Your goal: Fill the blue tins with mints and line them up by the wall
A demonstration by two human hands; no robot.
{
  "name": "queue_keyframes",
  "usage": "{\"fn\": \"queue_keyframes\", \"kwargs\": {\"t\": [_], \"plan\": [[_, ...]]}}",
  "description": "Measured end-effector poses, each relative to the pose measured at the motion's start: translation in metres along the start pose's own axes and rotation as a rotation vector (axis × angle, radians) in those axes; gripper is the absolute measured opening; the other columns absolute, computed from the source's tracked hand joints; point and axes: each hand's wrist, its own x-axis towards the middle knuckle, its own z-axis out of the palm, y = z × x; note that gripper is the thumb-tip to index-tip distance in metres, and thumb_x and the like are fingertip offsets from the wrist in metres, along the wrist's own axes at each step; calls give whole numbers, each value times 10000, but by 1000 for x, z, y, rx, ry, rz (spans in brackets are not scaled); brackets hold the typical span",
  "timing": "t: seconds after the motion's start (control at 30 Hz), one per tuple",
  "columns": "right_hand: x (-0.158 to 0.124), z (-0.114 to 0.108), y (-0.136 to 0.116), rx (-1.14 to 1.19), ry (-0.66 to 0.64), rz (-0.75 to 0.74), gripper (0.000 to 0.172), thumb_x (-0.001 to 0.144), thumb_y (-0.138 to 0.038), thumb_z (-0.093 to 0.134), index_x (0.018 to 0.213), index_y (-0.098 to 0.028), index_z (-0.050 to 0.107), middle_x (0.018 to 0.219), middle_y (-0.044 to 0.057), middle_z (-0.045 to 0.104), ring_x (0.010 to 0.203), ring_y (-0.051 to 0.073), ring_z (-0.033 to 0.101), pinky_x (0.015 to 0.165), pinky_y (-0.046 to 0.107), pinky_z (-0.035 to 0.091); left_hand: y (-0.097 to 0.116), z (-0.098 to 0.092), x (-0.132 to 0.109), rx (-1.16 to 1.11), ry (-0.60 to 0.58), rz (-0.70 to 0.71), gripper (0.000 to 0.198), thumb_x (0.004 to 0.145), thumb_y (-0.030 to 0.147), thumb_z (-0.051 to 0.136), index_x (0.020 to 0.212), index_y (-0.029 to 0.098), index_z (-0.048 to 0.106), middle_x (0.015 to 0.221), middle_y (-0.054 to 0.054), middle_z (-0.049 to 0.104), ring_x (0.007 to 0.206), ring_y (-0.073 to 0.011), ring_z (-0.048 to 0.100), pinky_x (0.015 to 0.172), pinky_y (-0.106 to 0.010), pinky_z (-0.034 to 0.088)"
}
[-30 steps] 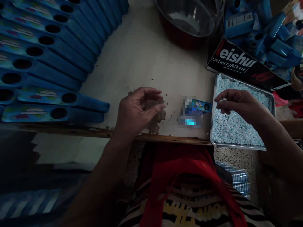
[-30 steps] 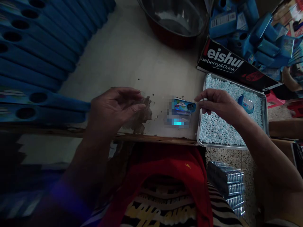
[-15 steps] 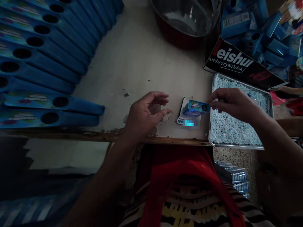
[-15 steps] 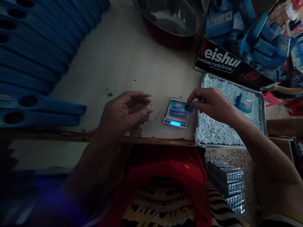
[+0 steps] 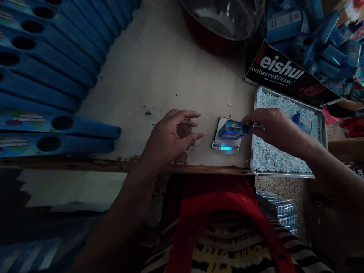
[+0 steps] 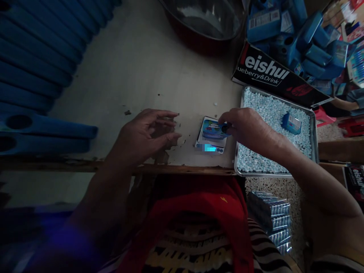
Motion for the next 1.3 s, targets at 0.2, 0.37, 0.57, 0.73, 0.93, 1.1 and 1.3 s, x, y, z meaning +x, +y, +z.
{"fn": "queue_keyframes", "kwargs": {"t": [0.2,0.37,0.57,0.73,0.93,1.1,1.3], "plan": [[-9,-1,4,281,133,89,248,888,-90,751,1029,-237,891,892,26,834,831,207,756,799,342,541,3,0,-3,46,-43,-20,494,881,435,807,1342,268,748,1342,-87,724,1155,-277,770,1070,-445,634],[-19,0,27,902,239,267,161,836,-147,788,966,-217,853,888,28,813,700,131,642,699,293,536,6,0,-2,59,-54,-15,491,876,417,809,1333,249,747,1332,-93,730,1140,-281,765,1071,-448,637],[-25,21,67,1287,230,496,229,712,-63,780,901,-193,785,946,60,821,737,125,674,667,259,547,13,5,-2,60,-42,-7,517,861,439,823,1338,250,760,1360,-101,730,1229,-315,732,1155,-498,594],[-25,20,60,1199,166,398,198,792,-160,828,985,-185,792,1023,85,846,725,132,674,646,281,529,7,11,-3,30,-59,-28,540,855,499,821,1324,238,768,1360,-115,744,1287,-346,719,1212,-552,558],[-12,16,33,985,222,232,135,844,-239,816,968,-198,781,923,52,827,618,106,558,562,272,448,3,9,-1,11,-49,-50,478,869,468,833,1296,261,771,1350,-117,768,1286,-335,749,1154,-499,618],[-8,23,20,919,165,144,221,904,-331,814,1075,-191,826,1039,68,856,635,100,591,554,258,472,1,5,2,-2,-62,-100,490,861,479,821,1289,244,778,1305,-120,799,1220,-332,773,1099,-488,645],[-9,33,21,984,128,220,583,885,-387,879,1430,-208,776,1390,150,814,592,95,628,473,258,496,-1,4,3,-44,-81,-127,492,850,506,821,1258,233,785,1291,-134,805,1217,-339,773,1069,-496,656]]}}
